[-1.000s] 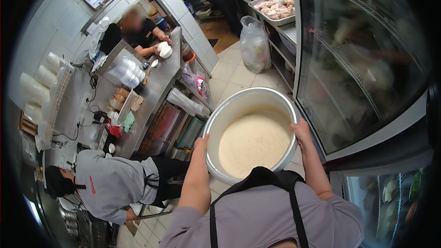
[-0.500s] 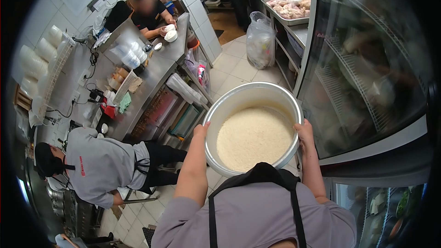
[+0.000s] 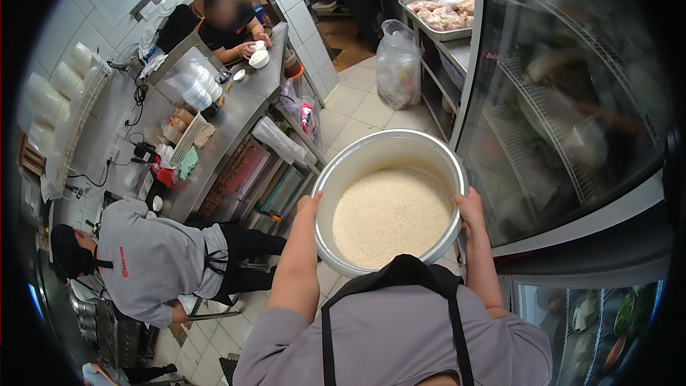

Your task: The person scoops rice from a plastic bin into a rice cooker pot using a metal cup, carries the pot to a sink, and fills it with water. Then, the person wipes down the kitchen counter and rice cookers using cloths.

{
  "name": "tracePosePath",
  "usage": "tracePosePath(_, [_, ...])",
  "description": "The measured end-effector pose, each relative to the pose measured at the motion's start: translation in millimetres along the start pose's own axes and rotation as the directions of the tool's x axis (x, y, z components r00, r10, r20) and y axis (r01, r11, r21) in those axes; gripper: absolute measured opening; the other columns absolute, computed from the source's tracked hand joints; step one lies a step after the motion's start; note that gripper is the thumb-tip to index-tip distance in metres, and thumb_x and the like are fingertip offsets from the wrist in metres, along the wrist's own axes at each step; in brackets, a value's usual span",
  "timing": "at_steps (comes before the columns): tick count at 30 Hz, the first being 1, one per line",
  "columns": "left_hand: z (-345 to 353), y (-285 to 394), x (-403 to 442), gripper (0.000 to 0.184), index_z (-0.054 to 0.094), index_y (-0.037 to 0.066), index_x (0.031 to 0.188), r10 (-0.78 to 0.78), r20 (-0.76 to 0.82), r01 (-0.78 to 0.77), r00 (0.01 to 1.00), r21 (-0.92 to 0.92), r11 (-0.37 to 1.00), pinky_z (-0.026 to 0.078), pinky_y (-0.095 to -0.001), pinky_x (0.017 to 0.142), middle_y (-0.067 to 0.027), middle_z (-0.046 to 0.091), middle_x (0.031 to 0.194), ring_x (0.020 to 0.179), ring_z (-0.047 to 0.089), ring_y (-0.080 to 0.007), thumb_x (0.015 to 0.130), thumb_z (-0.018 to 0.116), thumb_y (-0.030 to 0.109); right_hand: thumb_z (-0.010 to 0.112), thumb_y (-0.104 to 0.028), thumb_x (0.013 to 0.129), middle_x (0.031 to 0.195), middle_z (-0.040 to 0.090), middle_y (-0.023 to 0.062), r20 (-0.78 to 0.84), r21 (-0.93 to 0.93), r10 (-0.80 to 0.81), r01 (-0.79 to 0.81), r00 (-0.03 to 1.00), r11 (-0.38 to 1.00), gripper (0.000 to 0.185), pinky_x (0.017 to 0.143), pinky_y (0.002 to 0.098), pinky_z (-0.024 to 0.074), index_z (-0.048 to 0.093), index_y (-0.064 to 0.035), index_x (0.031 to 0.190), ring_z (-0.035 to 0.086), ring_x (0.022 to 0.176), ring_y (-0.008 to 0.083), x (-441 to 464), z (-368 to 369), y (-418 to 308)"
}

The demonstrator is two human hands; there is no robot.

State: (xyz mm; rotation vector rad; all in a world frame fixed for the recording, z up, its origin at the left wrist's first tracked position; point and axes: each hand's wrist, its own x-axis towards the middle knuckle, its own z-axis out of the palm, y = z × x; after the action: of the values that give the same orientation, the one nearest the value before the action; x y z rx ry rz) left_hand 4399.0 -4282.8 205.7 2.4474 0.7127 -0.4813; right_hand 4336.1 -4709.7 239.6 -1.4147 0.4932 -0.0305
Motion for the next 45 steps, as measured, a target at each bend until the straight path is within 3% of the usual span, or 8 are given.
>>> tracePosePath(6, [0, -2, -3, 0.079, 0.051, -0.011, 0.111, 0.011, -0.019, -0.011, 1.000, 0.018, 1.000, 0.036, -0.0369, 0.093, -0.0283, 0.051, 0.114, 0.110, 0.048, -0.0354, 0.081, 0.040, 0.061, 0.050, 0.000, 0.069, 0.090, 0.060, 0.0122, 0.016, -0.009, 0.011, -0.011, 1.000, 1.000, 0.038, 0.069, 0.0296, 0.0460, 0.051, 0.0028, 0.107, 0.059, 0.077, 0.0192, 2, -2, 3])
tracePosePath(27, [-8, -8, -13, 0.078, 0.051, -0.010, 0.111, -0.051, -0.023, 0.050, 0.998, -0.031, 0.998, 0.037, -0.0368, 0.092, -0.0270, 0.051, 0.114, 0.110, 0.049, -0.0349, 0.080, 0.043, 0.061, 0.052, -0.001, 0.064, 0.087, 0.060, 0.0114, 0.049, -0.049, -0.005, 0.007, 0.999, 0.999, 0.038, 0.069, 0.0298, 0.0456, 0.052, 0.0032, 0.101, 0.058, 0.076, 0.0200, 8, 10, -4])
tracePosePath(45, [-5, -11, -5, 0.074, 0.052, -0.010, 0.110, -0.087, -0.024, 0.086, 0.996, -0.029, 0.996, 0.038, -0.0387, 0.091, -0.0273, 0.052, 0.112, 0.108, 0.050, -0.0362, 0.082, 0.044, 0.058, 0.050, 0.001, 0.066, 0.085, 0.061, 0.0114, 0.068, -0.033, -0.005, 0.007, 0.998, 0.999, 0.036, 0.067, 0.0290, 0.0457, 0.053, 0.0036, 0.102, 0.059, 0.073, 0.0188, 19, 13, 6])
